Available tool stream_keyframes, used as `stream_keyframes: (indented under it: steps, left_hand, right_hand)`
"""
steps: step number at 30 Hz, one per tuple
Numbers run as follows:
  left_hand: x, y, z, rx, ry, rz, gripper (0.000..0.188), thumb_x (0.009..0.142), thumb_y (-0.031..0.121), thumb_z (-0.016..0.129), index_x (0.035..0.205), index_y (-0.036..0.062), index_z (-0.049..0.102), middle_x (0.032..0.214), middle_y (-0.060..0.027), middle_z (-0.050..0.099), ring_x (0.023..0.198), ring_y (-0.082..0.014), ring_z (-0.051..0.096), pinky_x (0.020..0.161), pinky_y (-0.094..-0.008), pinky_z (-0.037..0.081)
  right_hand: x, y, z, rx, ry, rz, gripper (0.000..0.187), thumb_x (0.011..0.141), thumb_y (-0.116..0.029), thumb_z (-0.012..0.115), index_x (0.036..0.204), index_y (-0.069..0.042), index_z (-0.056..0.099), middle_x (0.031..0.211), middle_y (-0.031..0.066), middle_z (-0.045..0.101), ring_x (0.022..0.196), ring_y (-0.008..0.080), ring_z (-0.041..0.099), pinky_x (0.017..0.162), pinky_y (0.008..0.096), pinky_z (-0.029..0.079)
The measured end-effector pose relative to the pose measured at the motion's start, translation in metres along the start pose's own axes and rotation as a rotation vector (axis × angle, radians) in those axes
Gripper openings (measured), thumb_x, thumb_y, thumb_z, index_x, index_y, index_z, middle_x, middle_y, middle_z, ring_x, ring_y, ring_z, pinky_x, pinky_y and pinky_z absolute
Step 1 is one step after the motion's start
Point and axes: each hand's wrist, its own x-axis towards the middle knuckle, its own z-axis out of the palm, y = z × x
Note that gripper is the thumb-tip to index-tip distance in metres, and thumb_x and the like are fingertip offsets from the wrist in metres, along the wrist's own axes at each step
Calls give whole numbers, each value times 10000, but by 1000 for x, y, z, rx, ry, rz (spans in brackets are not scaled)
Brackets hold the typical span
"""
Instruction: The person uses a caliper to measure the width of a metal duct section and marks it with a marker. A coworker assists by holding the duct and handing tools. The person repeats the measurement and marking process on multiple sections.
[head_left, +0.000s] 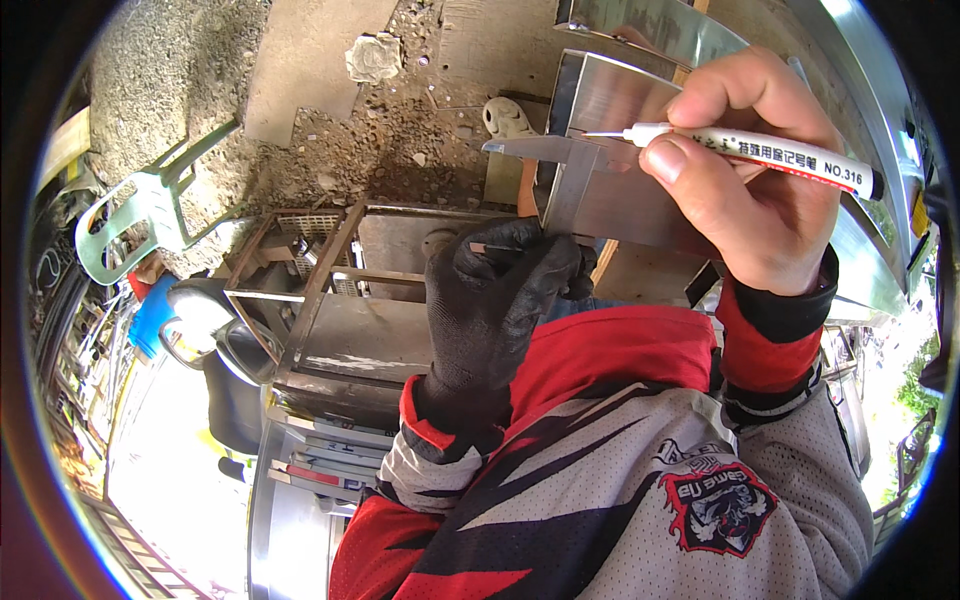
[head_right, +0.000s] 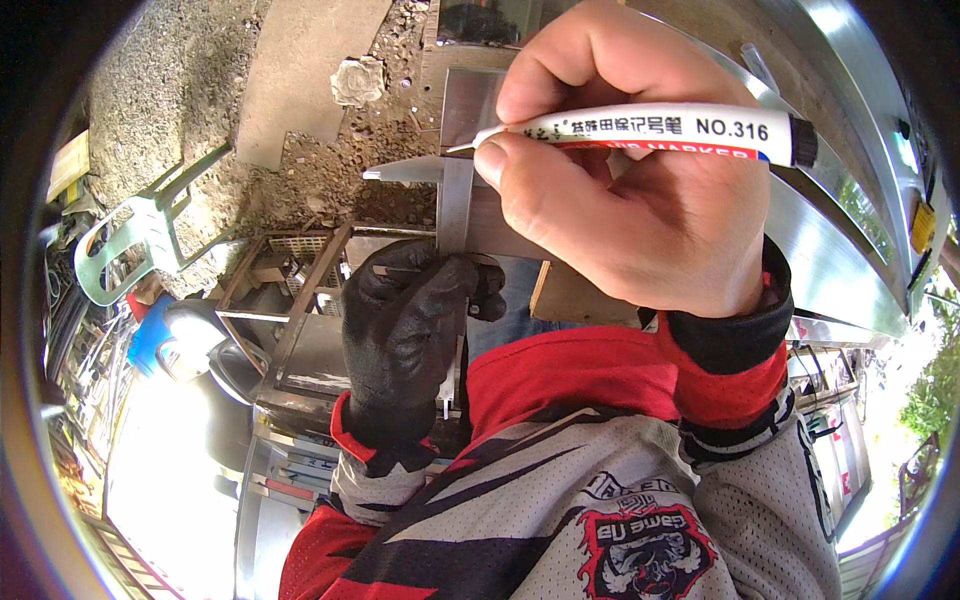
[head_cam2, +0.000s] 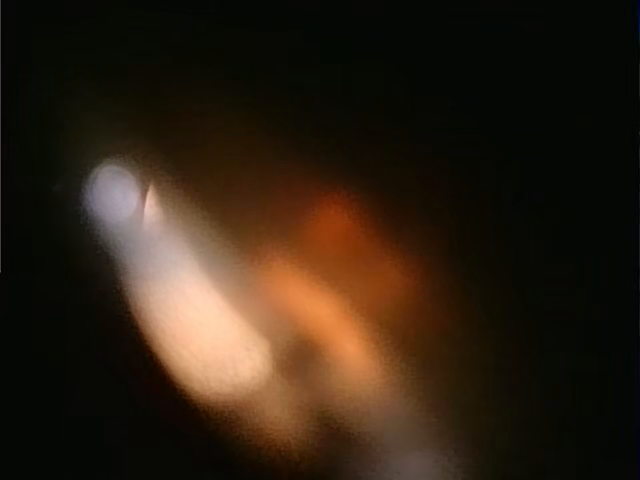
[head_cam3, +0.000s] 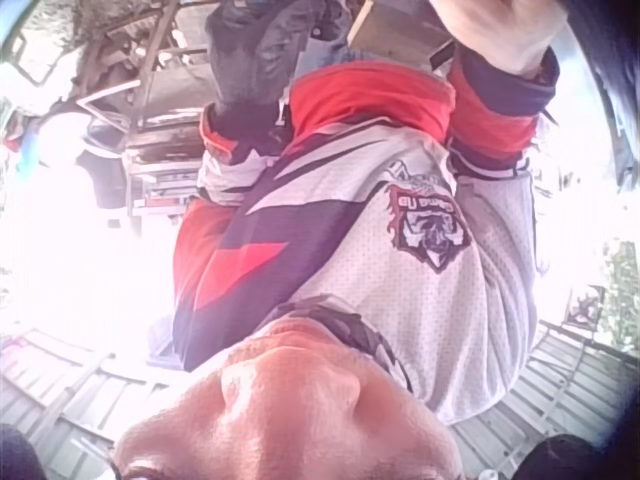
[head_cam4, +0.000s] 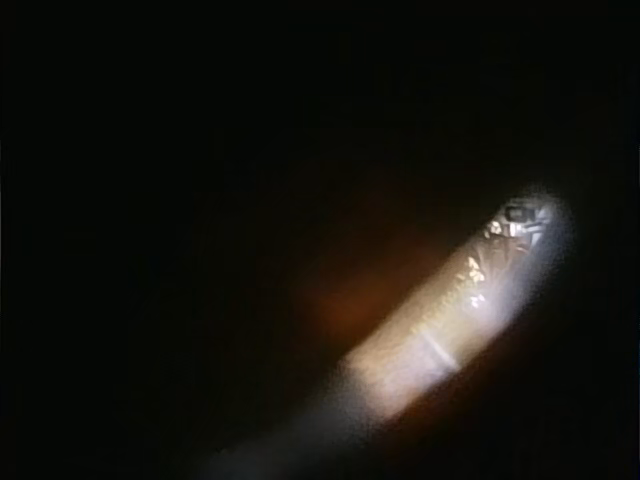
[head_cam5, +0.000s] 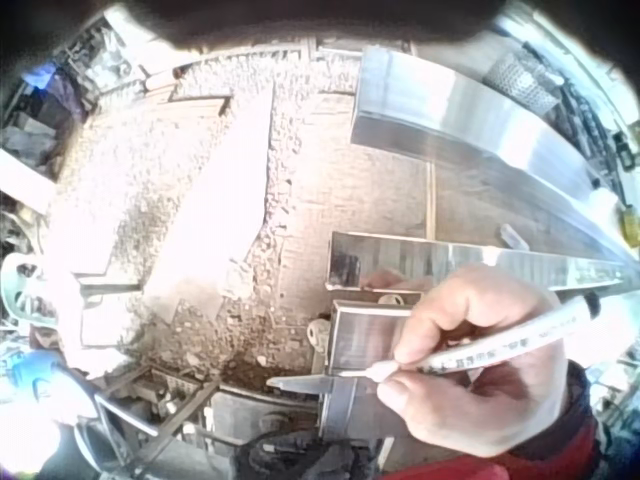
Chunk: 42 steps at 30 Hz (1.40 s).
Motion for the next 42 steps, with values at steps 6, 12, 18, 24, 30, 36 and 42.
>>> stream_keyframes:
  steps: [6,12,18,24,30,36,42]
  left_hand:
    - [2,1,-1,-5,-10,-21,154,917,92,708,964,-54,716,789,-88,710,667,-118,645,598,-250,496]
    - [3,0,-2,0,-22,-26,159,920,89,705,981,-58,714,807,-92,713,668,-123,649,611,-257,515]
    - [1,0,-1,-23,-7,-39,156,919,85,706,983,-57,714,819,-92,716,676,-124,651,615,-261,523]
    - [2,-1,-1,-39,-8,-37,160,916,85,712,993,-54,714,817,-91,716,672,-128,652,613,-263,524]
    - [1,-2,0,-70,-17,-13,164,912,83,717,1001,-55,715,811,-91,716,670,-127,653,616,-262,523]
    - [2,-1,0,-21,-7,-27,166,903,78,723,998,-58,719,786,-87,713,654,-122,646,601,-260,508]
    - [2,-1,2,-36,1,-11,166,900,77,725,995,-59,722,776,-87,710,648,-121,642,596,-259,500]
  right_hand:
    - [5,2,-2,-47,-64,-57,171,840,45,684,976,9,586,859,89,665,765,148,701,647,226,527]
    - [8,5,2,-9,-74,-87,168,847,55,686,979,17,588,855,100,668,774,170,710,684,253,567]
    - [8,3,1,-43,-91,-79,158,848,46,698,965,18,595,858,92,671,768,157,711,677,245,564]
    - [9,2,1,-49,-76,-65,150,847,31,705,957,20,603,848,78,670,765,148,710,673,234,555]
    - [10,1,-1,-96,-108,-62,142,848,18,703,947,18,602,838,73,665,760,138,704,662,225,541]
    - [11,3,-5,-116,-124,-89,137,840,18,700,929,3,597,829,67,658,721,102,659,621,212,491]
    - [10,5,-4,-101,-97,-114,148,837,8,705,928,-3,589,814,53,643,664,68,575,580,212,426]
